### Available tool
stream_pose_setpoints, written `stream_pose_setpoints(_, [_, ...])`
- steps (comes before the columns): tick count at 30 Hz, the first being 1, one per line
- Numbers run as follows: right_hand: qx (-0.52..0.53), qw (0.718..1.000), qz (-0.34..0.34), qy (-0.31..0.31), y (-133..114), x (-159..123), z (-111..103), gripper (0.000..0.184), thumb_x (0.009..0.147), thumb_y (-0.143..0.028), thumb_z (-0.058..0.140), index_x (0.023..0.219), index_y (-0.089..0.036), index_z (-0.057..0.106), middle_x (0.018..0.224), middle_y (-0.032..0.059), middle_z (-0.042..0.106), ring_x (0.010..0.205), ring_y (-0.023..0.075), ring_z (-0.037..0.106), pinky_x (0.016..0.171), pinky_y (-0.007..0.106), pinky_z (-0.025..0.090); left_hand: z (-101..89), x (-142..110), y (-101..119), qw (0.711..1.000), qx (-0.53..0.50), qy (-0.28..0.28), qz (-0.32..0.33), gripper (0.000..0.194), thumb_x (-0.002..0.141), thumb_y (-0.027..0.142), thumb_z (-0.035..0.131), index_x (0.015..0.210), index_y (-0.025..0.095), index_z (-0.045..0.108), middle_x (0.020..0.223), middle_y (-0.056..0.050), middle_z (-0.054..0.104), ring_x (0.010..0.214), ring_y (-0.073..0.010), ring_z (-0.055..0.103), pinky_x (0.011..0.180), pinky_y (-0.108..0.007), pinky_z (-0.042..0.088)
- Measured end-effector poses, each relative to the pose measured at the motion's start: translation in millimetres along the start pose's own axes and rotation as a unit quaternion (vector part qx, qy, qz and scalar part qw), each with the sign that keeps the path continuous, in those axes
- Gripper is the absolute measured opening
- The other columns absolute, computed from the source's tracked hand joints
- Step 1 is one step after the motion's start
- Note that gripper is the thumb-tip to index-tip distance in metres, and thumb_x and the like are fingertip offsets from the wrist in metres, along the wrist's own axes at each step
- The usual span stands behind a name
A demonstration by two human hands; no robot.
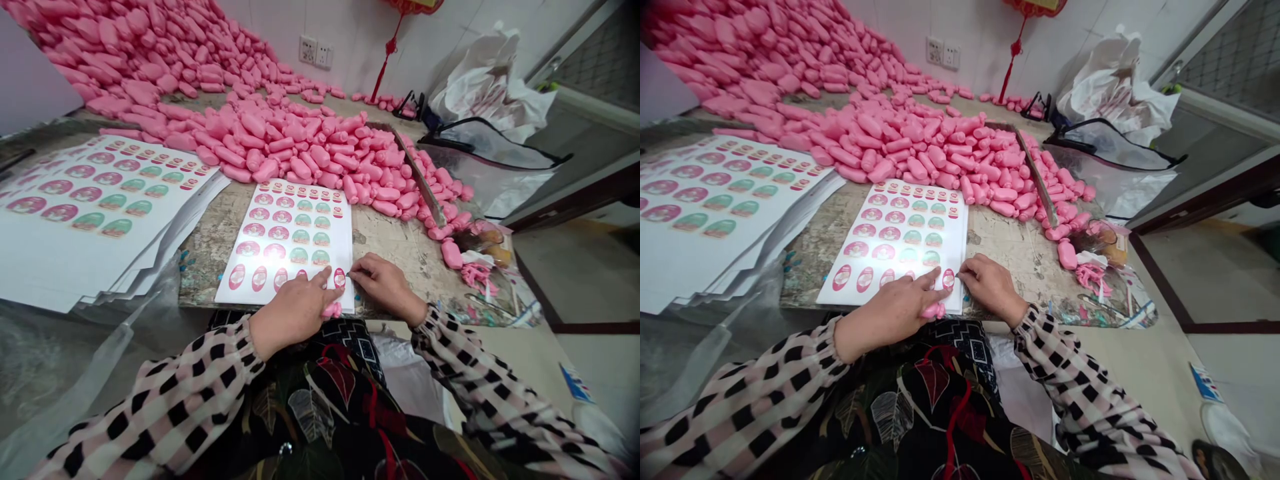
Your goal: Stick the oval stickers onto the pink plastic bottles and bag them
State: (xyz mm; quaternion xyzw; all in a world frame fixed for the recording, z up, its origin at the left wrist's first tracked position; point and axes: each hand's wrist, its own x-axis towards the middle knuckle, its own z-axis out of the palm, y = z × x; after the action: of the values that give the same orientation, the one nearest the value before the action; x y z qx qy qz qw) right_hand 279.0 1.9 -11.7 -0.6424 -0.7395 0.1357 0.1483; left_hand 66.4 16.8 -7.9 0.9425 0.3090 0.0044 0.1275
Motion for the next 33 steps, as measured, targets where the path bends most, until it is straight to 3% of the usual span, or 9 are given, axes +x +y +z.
stream_pose_setpoints(5, [-0.02, 0.999, 0.002, 0.026, 0, 1, 2, 0.011, 0.083, -0.026, 0.053, 0.085, -0.023, 0.063, 0.085, 0.0001, 0.06, 0.079, 0.0139, 0.055, 0.065, 0.025, 0.037, 0.2, -1, 0, 1.0, 0.007, 0.004, -0.001, 0.046, 0.082, 0.029, 0.046, 0.127, 0.033, 0.047, 0.144, -0.009, 0.031, 0.094, -0.0302, 0.055, 0.077, -0.045, 0.043])
stream_pose_setpoints(12, [0.056, 0.998, 0.0, -0.022, 7, 3, 2, 0.011, 0.081, -0.027, 0.054, 0.083, -0.022, 0.064, 0.084, 0.0002, 0.062, 0.078, 0.0138, 0.056, 0.068, 0.025, 0.039, 1.5, -1, 0, 1.0, 0.004, 0.003, 0.0, 0.047, 0.082, 0.029, 0.046, 0.129, 0.032, 0.045, 0.144, -0.009, 0.031, 0.093, -0.0275, 0.055, 0.078, -0.042, 0.043])
stream_pose_setpoints(20, [0.107, 0.985, 0.124, 0.058, -2, -10, 24, 0.012, 0.078, -0.03, 0.055, 0.078, -0.021, 0.063, 0.08, 0.0002, 0.063, 0.074, 0.0144, 0.056, 0.066, 0.026, 0.04, -3.2, 4, -3, 0.999, -0.027, -0.028, 0.014, 0.049, 0.079, 0.031, 0.051, 0.127, 0.038, 0.047, 0.144, -0.009, 0.03, 0.091, -0.027, 0.056, 0.077, -0.042, 0.043])
stream_pose_setpoints(29, [0.02, 0.979, 0.196, 0.045, -20, -5, 18, 0.027, 0.075, -0.05, 0.057, 0.07, -0.024, 0.061, 0.076, -0.0018, 0.064, 0.065, 0.0144, 0.054, 0.053, 0.025, 0.029, -11.2, 15, -8, 0.994, -0.074, -0.079, 0.016, 0.053, 0.072, 0.033, 0.058, 0.123, 0.042, 0.05, 0.149, -0.009, 0.019, 0.083, -0.0261, 0.06, 0.072, -0.043, 0.046])
stream_pose_setpoints(33, [-0.041, 0.984, 0.148, 0.095, -31, -8, 16, 0.021, 0.078, -0.042, 0.057, 0.07, -0.023, 0.061, 0.076, -0.0008, 0.062, 0.07, 0.0148, 0.054, 0.055, 0.025, 0.03, -15.7, 15, -7, 0.994, -0.066, -0.084, 0.021, 0.051, 0.071, 0.03, 0.057, 0.121, 0.039, 0.053, 0.147, -0.011, 0.023, 0.077, -0.0241, 0.061, 0.069, -0.042, 0.046])
